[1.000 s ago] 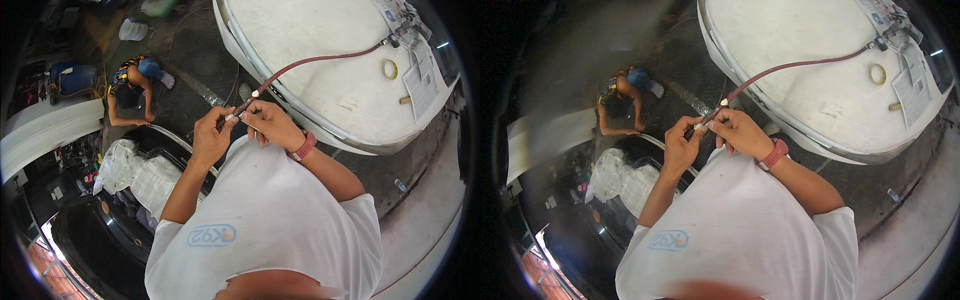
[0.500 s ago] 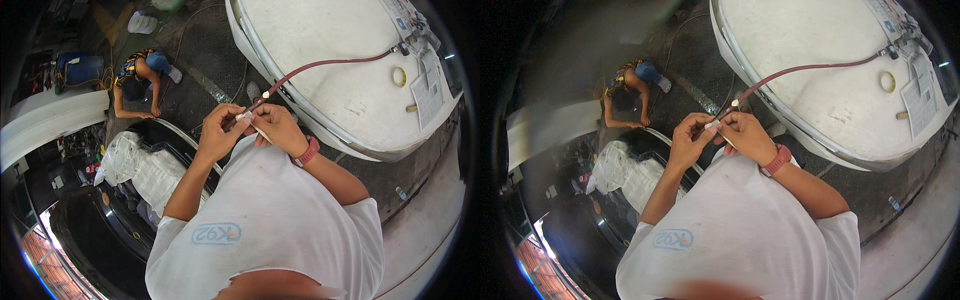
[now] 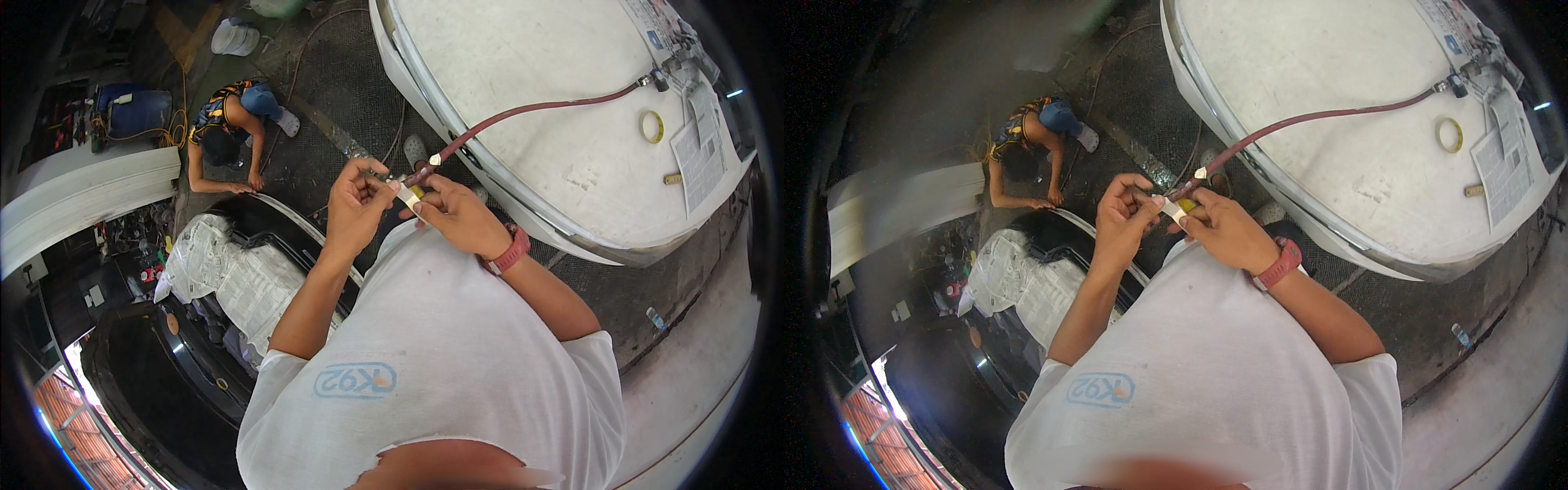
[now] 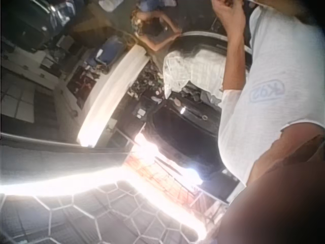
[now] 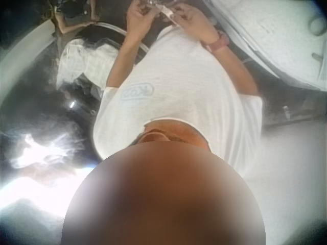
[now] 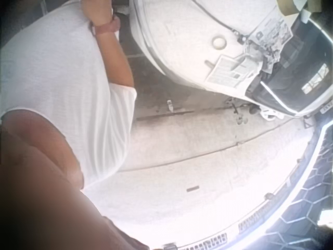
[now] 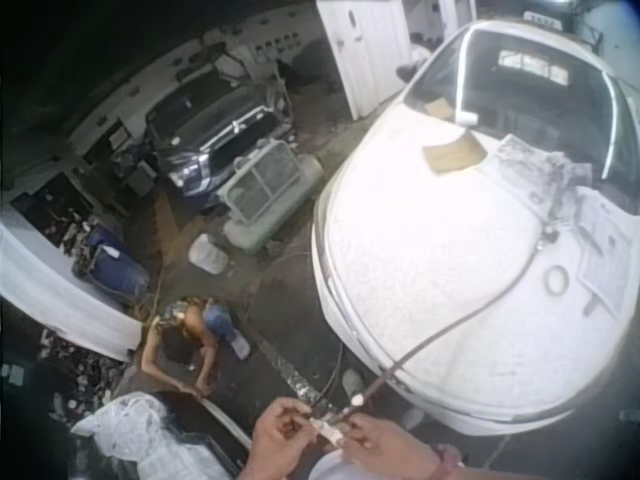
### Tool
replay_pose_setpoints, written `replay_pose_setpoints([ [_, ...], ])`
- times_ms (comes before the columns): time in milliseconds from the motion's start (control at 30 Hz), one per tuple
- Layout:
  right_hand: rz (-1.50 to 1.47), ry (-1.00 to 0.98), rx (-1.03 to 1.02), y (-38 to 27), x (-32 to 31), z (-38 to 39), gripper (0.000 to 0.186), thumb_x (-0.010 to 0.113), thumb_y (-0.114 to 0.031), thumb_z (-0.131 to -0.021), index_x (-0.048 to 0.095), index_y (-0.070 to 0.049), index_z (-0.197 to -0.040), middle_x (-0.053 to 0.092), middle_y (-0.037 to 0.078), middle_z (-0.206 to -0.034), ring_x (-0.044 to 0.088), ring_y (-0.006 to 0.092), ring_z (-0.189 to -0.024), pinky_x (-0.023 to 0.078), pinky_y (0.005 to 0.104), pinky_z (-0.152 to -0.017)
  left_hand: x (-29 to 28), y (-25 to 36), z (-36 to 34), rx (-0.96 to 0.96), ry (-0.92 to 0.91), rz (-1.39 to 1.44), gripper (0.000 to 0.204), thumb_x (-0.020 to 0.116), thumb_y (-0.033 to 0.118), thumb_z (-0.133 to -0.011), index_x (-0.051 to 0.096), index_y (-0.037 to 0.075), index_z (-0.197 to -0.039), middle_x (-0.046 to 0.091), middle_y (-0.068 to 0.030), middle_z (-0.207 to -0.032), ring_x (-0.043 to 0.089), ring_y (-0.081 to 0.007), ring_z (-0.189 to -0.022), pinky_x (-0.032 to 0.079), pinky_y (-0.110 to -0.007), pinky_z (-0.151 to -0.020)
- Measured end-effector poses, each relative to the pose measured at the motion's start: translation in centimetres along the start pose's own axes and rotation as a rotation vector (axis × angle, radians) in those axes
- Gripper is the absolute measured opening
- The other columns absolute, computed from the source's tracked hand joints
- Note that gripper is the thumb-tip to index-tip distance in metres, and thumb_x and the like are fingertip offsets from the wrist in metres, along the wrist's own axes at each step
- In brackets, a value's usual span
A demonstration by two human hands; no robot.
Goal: The person applies masking tape to a car bumper, then uses a spray gun to paint the bumper. The person also handles a roll of tape and a paint can during the process.
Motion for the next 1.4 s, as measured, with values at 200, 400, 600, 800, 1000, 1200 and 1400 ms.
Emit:
replay_pose_setpoints([
  [200, 0.507, 0.229, -0.274, -0.3, -2.2, -0.7, 0.025, 0.07, -0.011, -0.106, 0.07, 0.002, -0.128, 0.073, 0.011, -0.121, 0.071, 0.0185, -0.109, 0.056, 0.0338, -0.099, 0.5, -1.1, 0.7, -0.156, -0.031, -0.024, 0.016, 0.082, 0.014, -0.101, 0.077, 0.004, -0.112, 0.074, -0.0003, -0.089, 0.065, -0.0049, -0.075, 0.049, -0.02, -0.063],
  [400, -0.133, 0.132, -0.05, 2.6, -2.6, -1.8, 0.033, 0.072, -0.005, -0.104, 0.063, 0.003, -0.135, 0.068, 0.01, -0.12, 0.071, 0.0196, -0.11, 0.057, 0.0341, -0.099, 1.5, -2.3, 0.7, -0.26, -0.145, 0.165, 0.016, 0.084, 0.017, -0.1, 0.079, 0.003, -0.107, 0.075, -0.0002, -0.09, 0.064, -0.0055, -0.073, 0.049, -0.021, -0.064],
  [600, 0.434, 0.532, -0.419, -6.0, -5.9, 2.6, 0.031, 0.073, -0.011, -0.104, 0.062, 0.0, -0.13, 0.07, 0.012, -0.105, 0.07, 0.026, -0.093, 0.057, 0.0441, -0.09, 0.9, -2.4, 0.8, -0.211, -0.099, 0.072, 0.014, 0.084, 0.015, -0.099, 0.08, 0.003, -0.106, 0.074, -0.0002, -0.085, 0.062, -0.0046, -0.073, 0.047, -0.022, -0.064],
  [800, 1.014, 0.051, -0.328, -7.9, -0.5, -4.7, 0.04, 0.077, -0.025, -0.098, 0.069, 0.0, -0.128, 0.076, 0.021, -0.113, 0.074, 0.0368, -0.087, 0.055, 0.0495, -0.091, 1.7, -1.2, 1.3, -0.055, -0.067, -0.051, 0.01, 0.081, 0.007, -0.097, 0.08, -0.001, -0.104, 0.074, -0.002, -0.088, 0.064, -0.0065, -0.076, 0.05, -0.023, -0.068],
  [1000, 0.644, 0.009, -0.242, -8.1, 0.5, -8.4, 0.029, 0.075, -0.023, -0.096, 0.078, 0.005, -0.104, 0.077, 0.015, -0.126, 0.077, 0.0318, -0.096, 0.06, 0.041, -0.089, 0.9, -1.2, 1.3, -0.068, -0.051, -0.044, 0.009, 0.079, 0.005, -0.099, 0.079, 0.002, -0.107, 0.072, -0.0033, -0.102, 0.066, -0.0074, -0.081, 0.05, -0.024, -0.068],
  [1200, 0.415, -0.03, -0.171, -8.9, 1.3, -7.1, 0.025, 0.073, -0.015, -0.097, 0.076, 0.005, -0.113, 0.077, 0.011, -0.12, 0.077, 0.0254, -0.094, 0.059, 0.037, -0.087, 0.9, -3.7, 1.2, -0.247, -0.069, 0.088, 0.021, 0.075, 0.006, -0.099, 0.066, 0.003, -0.118, 0.07, -0.002, -0.099, 0.064, -0.0089, -0.078, 0.053, -0.025, -0.068],
  [1400, 0.103, -0.251, -0.254, -9.6, 3.4, -1.8, 0.054, 0.064, -0.005, -0.101, 0.052, 0.0, -0.153, 0.076, 0.012, -0.102, 0.072, 0.0145, -0.09, 0.057, 0.0328, -0.088, 1.5, -5.0, 0.0, -0.31, -0.227, 0.265, 0.029, 0.072, 0.014, -0.105, 0.065, 0.004, -0.131, 0.074, -0.0053, -0.111, 0.07, -0.0119, -0.087, 0.059, -0.025, -0.075],
])
Point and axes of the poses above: each hand's wrist, its own z-axis away from the middle knuckle, its own x-axis out of the palm, y = z × x, the point moved 10 cm from there along -z, towards the middle knuckle
